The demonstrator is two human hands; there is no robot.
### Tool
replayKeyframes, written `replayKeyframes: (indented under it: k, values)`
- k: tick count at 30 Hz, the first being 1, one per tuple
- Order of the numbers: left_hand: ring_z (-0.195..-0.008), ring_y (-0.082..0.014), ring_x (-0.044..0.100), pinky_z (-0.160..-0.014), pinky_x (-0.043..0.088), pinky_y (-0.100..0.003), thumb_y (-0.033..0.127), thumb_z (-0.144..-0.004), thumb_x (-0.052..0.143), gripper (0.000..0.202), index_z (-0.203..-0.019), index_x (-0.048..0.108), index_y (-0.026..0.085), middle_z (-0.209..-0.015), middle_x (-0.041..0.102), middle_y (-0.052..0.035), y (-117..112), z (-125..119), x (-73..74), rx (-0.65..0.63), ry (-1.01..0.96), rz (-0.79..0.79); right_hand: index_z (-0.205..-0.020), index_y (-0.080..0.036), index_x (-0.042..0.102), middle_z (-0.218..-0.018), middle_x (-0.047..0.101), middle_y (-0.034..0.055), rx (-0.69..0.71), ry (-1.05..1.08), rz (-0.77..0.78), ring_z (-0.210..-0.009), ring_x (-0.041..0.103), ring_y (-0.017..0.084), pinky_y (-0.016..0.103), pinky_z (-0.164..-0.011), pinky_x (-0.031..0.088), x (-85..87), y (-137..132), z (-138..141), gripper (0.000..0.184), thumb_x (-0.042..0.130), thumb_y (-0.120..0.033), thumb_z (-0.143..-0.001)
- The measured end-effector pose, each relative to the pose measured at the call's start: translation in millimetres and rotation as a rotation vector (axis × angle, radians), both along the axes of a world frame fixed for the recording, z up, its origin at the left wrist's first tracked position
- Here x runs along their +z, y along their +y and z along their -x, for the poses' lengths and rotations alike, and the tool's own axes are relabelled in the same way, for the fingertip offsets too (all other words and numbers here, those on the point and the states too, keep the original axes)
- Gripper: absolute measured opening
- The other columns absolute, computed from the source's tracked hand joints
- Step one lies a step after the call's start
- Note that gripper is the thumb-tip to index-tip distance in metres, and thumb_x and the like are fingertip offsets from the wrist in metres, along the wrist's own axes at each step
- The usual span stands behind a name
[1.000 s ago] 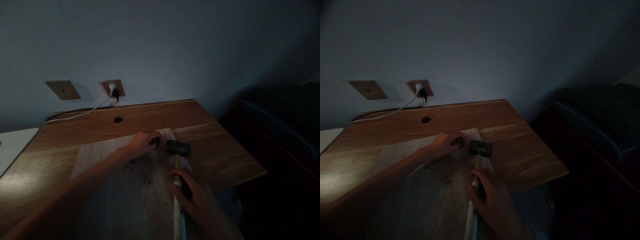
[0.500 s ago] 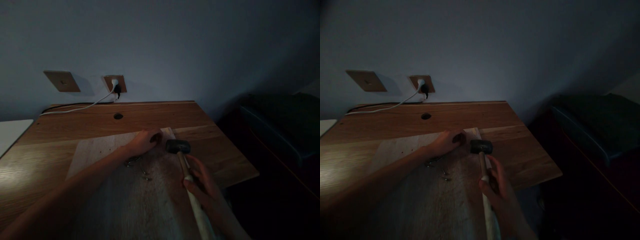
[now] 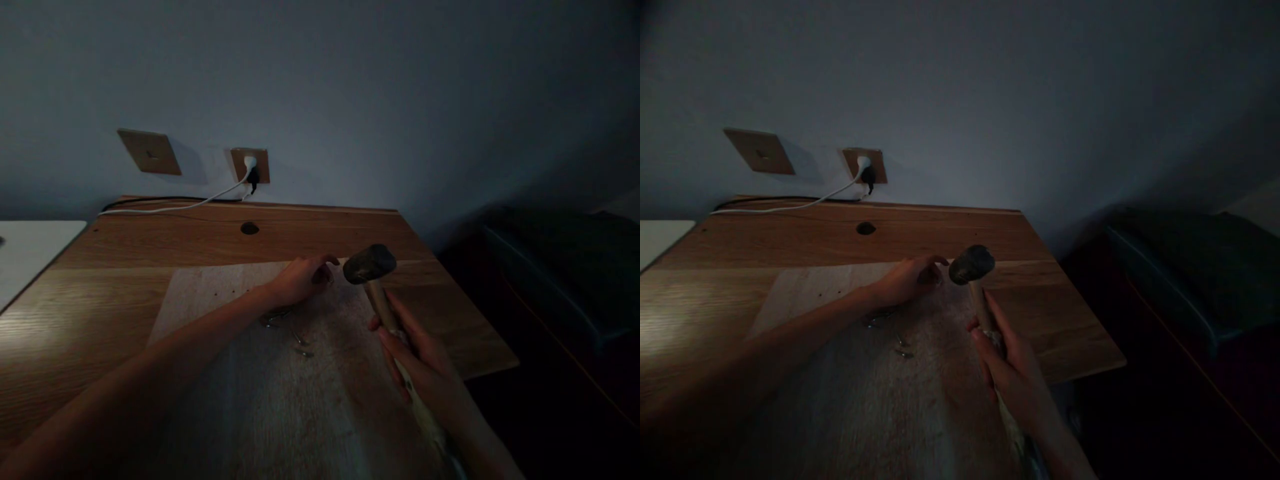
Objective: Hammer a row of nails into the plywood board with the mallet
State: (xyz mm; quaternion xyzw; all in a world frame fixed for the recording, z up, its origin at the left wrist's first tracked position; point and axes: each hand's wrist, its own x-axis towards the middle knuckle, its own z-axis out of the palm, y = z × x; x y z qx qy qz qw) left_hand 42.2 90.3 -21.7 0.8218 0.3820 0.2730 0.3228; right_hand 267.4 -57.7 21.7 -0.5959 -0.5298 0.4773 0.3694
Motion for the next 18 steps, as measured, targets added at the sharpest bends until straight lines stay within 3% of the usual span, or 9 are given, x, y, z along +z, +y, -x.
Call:
replayKeyframes:
  k: [4,8,12,18]
  values:
    - [-0.091,-0.0186,0.073,-0.081,0.053,-0.029,0.007,-0.080,0.073,0.054,-0.131,0.060,0.018,-0.099,0.078,-0.0034,-0.1,-0.5,0.9,0.013,0.006,0.013,-0.160,-0.028,0.044,-0.115,0.072,0.0092,0.069,-0.202,-0.105,-0.050,0.058,0.011,0.027,-0.045,0.051,-2.6,4.8,3.8,0.068,0.058,-0.050,-0.096]
    - [-0.088,-0.0183,0.074,-0.080,0.054,-0.028,0.004,-0.080,0.071,0.058,-0.135,0.058,0.018,-0.098,0.078,-0.0033,0.2,-0.7,-0.6,0.019,-0.011,0.054,-0.156,-0.029,0.051,-0.125,0.073,0.0108,0.123,-0.324,-0.206,-0.089,0.074,0.025,0.040,-0.071,0.063,-5.5,5.9,4.6,0.060,0.055,-0.046,-0.098]
    - [-0.090,-0.0188,0.073,-0.081,0.053,-0.028,0.011,-0.081,0.075,0.051,-0.129,0.062,0.019,-0.101,0.078,-0.0039,0.2,-0.6,-0.8,0.038,-0.007,0.005,-0.156,-0.028,0.050,-0.134,0.070,0.0105,0.118,-0.384,-0.282,-0.116,0.070,0.031,0.048,-0.091,0.062,-5.8,4.9,4.4,0.060,0.056,-0.043,-0.098]
    - [-0.089,-0.0182,0.074,-0.082,0.054,-0.029,0.007,-0.083,0.071,0.052,-0.133,0.061,0.019,-0.099,0.079,-0.0031,-1.0,-0.9,2.7,0.025,0.012,0.036,-0.157,-0.029,0.048,-0.144,0.064,0.0104,0.124,-0.413,-0.294,-0.129,0.064,0.033,0.053,-0.103,0.056,-11.2,5.0,2.9,0.060,0.055,-0.043,-0.100]
